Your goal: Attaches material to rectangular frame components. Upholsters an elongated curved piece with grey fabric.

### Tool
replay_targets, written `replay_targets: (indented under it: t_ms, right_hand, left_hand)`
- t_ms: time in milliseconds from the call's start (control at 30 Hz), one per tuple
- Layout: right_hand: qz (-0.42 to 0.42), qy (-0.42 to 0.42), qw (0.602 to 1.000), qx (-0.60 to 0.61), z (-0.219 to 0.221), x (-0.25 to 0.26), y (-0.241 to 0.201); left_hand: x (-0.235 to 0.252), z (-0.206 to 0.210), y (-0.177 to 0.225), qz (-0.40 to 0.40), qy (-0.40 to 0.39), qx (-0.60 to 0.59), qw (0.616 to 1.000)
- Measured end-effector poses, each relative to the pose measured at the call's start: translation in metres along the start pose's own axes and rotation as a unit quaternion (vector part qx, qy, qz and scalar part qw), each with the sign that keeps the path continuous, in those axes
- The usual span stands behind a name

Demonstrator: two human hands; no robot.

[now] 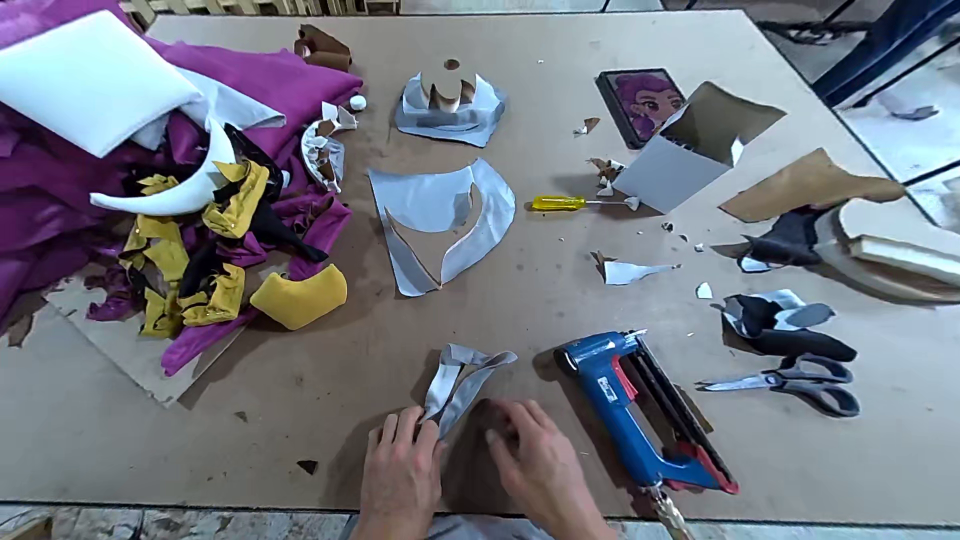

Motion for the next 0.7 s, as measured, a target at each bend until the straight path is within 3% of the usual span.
replay_targets:
  t_ms: [67, 133, 267, 367, 500, 700]
  right_hand:
    - [-0.019, 0.016, 0.999, 0.032, 0.013, 0.003, -0.004]
    - [-0.005, 0.043, 0.994, 0.102, 0.011, 0.008, 0.000]
    - [-0.069, 0.147, 0.956, 0.245, -0.003, 0.022, -0.012]
    - [-0.135, 0.194, 0.926, 0.295, -0.011, 0.038, -0.038]
    - [-0.204, 0.246, 0.909, 0.266, -0.034, 0.039, -0.066]
    - [-0.290, 0.245, 0.903, 0.199, -0.059, -0.012, -0.121]
  left_hand:
    - [0.001, 0.004, -0.004, -0.023, -0.012, -0.083, 0.996]
    - [0.005, 0.004, -0.019, -0.101, -0.036, -0.268, 0.957]
    - [0.020, -0.003, -0.021, -0.204, -0.050, -0.596, 0.775]
    - [0.032, -0.012, 0.010, -0.210, -0.058, -0.680, 0.700]
    - [0.048, -0.035, 0.048, -0.182, -0.064, -0.727, 0.659]
    - [0.080, -0.069, 0.070, -0.175, -0.072, -0.735, 0.651]
Point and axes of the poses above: each hand's wrist, its own x-axis towards the middle knuckle, its own z-axis out of the palm, y = z × x, the point moved 8 cm from there along x, towards the middle knuckle, and after that the axes turned 6 degrees about -z, right-handed, at the moved point
